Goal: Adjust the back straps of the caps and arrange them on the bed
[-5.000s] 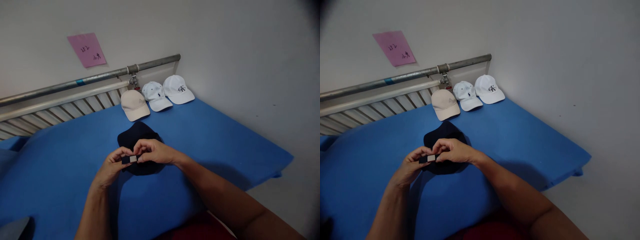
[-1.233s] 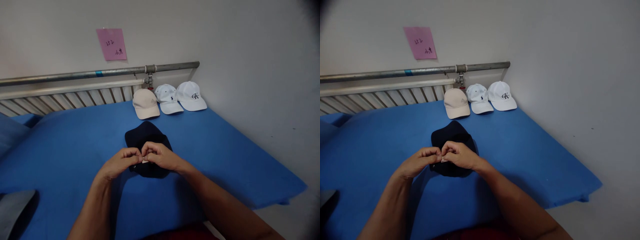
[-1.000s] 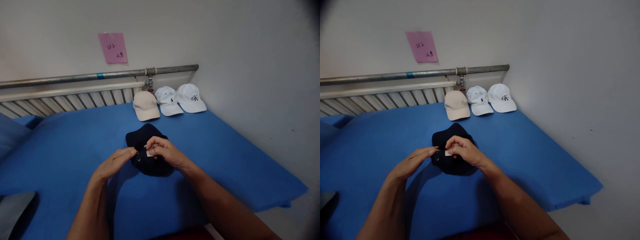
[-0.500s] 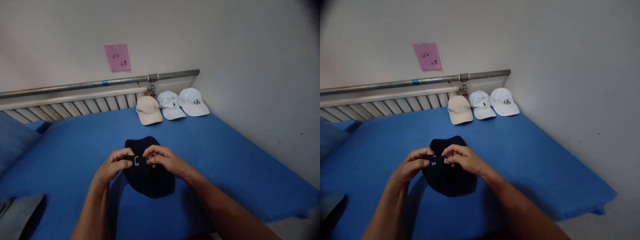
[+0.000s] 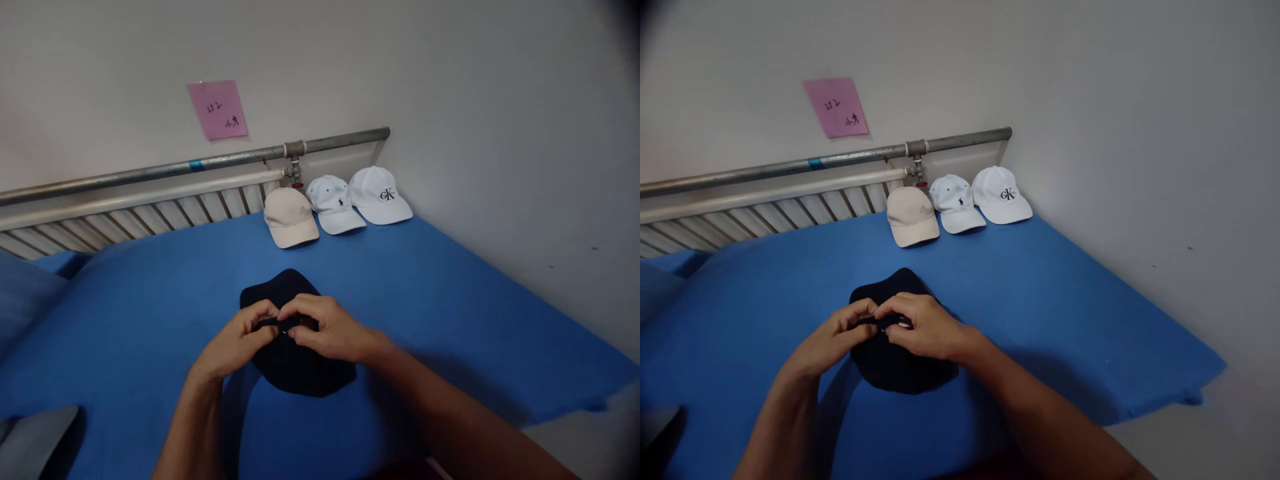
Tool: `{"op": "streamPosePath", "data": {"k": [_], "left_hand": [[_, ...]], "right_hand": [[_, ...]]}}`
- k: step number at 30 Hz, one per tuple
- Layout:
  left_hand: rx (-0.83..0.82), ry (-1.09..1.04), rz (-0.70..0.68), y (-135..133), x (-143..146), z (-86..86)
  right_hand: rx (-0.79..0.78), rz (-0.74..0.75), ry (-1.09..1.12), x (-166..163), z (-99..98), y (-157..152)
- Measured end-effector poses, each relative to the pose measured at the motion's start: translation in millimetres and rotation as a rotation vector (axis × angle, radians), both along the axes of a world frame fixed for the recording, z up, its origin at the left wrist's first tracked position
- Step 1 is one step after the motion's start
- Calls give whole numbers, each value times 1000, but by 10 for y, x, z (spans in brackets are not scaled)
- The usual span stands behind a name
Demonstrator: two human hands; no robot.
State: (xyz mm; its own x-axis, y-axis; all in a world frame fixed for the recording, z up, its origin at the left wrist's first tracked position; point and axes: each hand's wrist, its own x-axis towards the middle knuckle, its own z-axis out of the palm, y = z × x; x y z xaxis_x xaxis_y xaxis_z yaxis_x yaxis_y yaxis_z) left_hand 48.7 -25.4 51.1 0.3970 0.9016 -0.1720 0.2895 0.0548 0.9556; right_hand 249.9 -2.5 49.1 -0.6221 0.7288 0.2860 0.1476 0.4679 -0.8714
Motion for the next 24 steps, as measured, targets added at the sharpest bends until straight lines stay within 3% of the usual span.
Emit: {"op": "streamPosePath", "data": {"k": [4, 10, 18, 24], "left_hand": [[-98, -77, -5, 29, 64, -72], [-203, -313, 109, 34, 94, -77], [-405, -578, 328, 56, 48, -27], [-390, -578, 410, 57, 72, -9]], "right_hand": [[19, -43, 13, -5, -49, 18], [-168, -105, 117, -12, -71, 58], [69, -104, 117, -7, -130, 88], [69, -55, 156, -3, -112, 90]]}}
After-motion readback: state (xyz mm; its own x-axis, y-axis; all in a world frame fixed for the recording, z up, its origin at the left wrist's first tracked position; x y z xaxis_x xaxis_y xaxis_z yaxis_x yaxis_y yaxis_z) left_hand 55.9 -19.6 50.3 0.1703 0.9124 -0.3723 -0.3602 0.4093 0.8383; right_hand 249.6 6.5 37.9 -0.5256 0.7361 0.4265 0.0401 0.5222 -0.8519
